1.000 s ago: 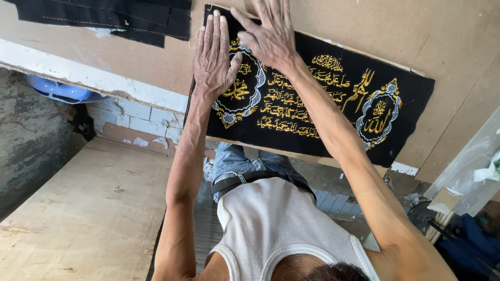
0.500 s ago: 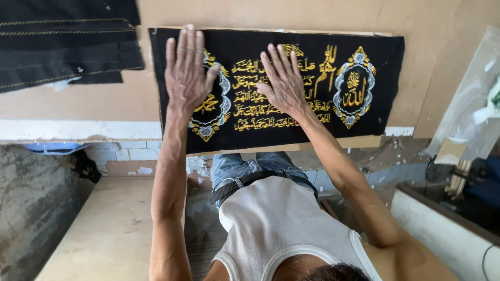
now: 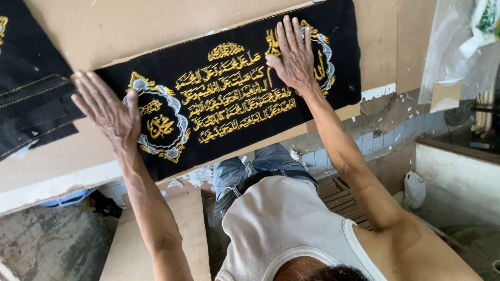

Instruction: The person smooths an embroidered black cloth banner with Arabic calligraphy flat on a work surface, then handles cardboard backing sheets and applies paste to a board using a small pad. The person then lays the cloth back over the board and presses it flat with both hands to mount it.

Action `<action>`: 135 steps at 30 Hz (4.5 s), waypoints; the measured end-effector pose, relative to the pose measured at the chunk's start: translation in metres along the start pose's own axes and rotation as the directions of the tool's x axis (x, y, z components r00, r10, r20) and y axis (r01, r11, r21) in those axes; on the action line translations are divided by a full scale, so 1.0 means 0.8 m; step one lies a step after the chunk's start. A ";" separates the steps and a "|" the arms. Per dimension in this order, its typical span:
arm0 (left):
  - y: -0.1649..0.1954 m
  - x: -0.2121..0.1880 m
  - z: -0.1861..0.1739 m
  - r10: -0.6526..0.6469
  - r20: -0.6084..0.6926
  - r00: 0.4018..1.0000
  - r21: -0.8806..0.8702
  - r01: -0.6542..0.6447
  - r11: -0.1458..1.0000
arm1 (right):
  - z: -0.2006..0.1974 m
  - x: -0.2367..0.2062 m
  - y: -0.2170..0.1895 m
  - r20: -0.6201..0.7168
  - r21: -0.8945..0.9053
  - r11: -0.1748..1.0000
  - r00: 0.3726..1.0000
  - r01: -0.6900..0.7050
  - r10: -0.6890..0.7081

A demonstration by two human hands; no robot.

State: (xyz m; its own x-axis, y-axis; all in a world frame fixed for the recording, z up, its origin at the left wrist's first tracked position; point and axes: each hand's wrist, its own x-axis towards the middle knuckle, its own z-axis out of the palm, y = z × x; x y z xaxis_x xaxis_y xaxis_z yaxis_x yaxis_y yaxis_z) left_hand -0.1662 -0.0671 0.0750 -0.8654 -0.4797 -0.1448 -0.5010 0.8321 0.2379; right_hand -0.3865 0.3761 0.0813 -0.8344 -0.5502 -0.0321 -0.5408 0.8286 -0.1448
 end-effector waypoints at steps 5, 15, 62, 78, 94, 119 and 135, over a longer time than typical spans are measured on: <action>0.001 -0.006 -0.001 -0.018 -0.022 1.000 -0.031 0.018 0.999 | -0.031 -0.018 0.095 0.016 0.038 0.986 0.987 -0.159 0.159; 0.042 -0.017 -0.013 -0.041 -0.066 0.997 0.241 0.056 0.969 | -0.025 -0.042 0.184 -0.258 0.176 0.913 0.878 -0.368 0.403; 0.612 -0.107 0.104 0.784 0.242 0.571 -0.217 -0.756 0.617 | -0.031 -0.239 0.230 -0.283 0.353 0.857 0.831 -0.375 0.479; 0.630 -0.179 0.148 0.885 0.262 0.384 -0.153 -0.889 0.431 | -0.016 -0.241 0.241 -0.208 0.233 0.842 0.821 -0.487 0.532; 0.628 -0.033 0.076 0.766 0.286 0.576 -0.191 -0.749 0.635 | -0.090 -0.236 0.191 -0.295 0.278 0.930 0.900 -0.242 0.322; 0.506 -0.050 0.077 0.640 0.011 0.768 -0.175 -0.629 0.758 | -0.059 -0.088 0.188 -0.017 0.106 0.993 0.998 -0.058 0.061; 0.210 -0.048 -0.034 0.100 0.137 0.986 0.139 -0.119 0.983 | -0.053 -0.036 0.101 -0.008 0.020 0.985 0.985 -0.174 0.174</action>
State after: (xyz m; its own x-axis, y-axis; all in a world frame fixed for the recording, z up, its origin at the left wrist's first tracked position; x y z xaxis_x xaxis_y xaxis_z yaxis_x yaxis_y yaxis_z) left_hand -0.2176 0.0836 0.1469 -0.9019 -0.3516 -0.2510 -0.3889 0.9138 0.1171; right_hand -0.4106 0.4637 0.1125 -0.9165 -0.3970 -0.0492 -0.3855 0.9094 -0.1563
